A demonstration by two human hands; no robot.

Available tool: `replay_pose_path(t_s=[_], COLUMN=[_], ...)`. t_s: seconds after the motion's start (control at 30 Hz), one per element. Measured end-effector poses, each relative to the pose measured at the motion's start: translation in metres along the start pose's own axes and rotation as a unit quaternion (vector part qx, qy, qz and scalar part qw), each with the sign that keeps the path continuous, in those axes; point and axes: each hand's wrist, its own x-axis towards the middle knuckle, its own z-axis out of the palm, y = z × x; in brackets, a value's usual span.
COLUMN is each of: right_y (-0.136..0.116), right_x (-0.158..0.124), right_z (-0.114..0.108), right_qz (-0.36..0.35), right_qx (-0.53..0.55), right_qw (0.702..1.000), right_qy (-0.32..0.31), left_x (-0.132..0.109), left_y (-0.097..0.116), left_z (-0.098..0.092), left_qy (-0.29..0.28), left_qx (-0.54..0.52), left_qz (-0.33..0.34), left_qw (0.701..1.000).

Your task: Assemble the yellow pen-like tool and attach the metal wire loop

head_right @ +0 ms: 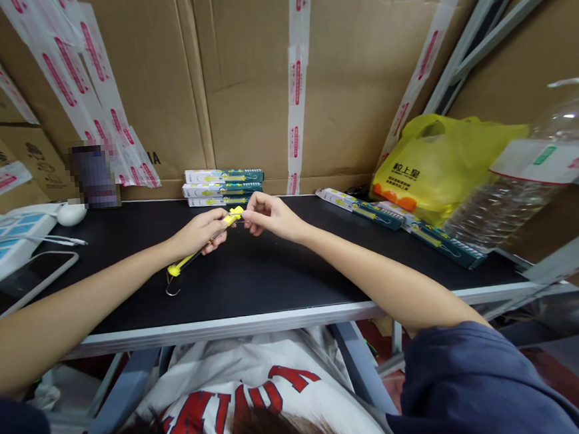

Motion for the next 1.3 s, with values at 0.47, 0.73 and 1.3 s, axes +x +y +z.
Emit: replay_pose_path(t_s=[0.47, 0.73, 1.3], right_y=[0.011, 0.0, 0.015], right_x=[-0.001, -0.002, 0.006], right_z=[0.005, 0.001, -0.012], right_qz=[-0.018, -0.172, -0.094], right_qx=[-0.09, -0.255, -0.036], right_qw=[0.995, 0.951, 0.993], right_qy=[-0.027, 0.013, 0.057], left_x=[-0.006, -0.004, 0.0], left_y=[-0.003, -0.006, -0.01], left_z=[0.001, -0.003, -0.001], left_qy=[0.043, 0.031, 0.013], left_qx=[0.308, 0.324, 0.241], left_qz=[0.166, 0.167, 0.126], left_qw=[0.936, 0.931, 0.962])
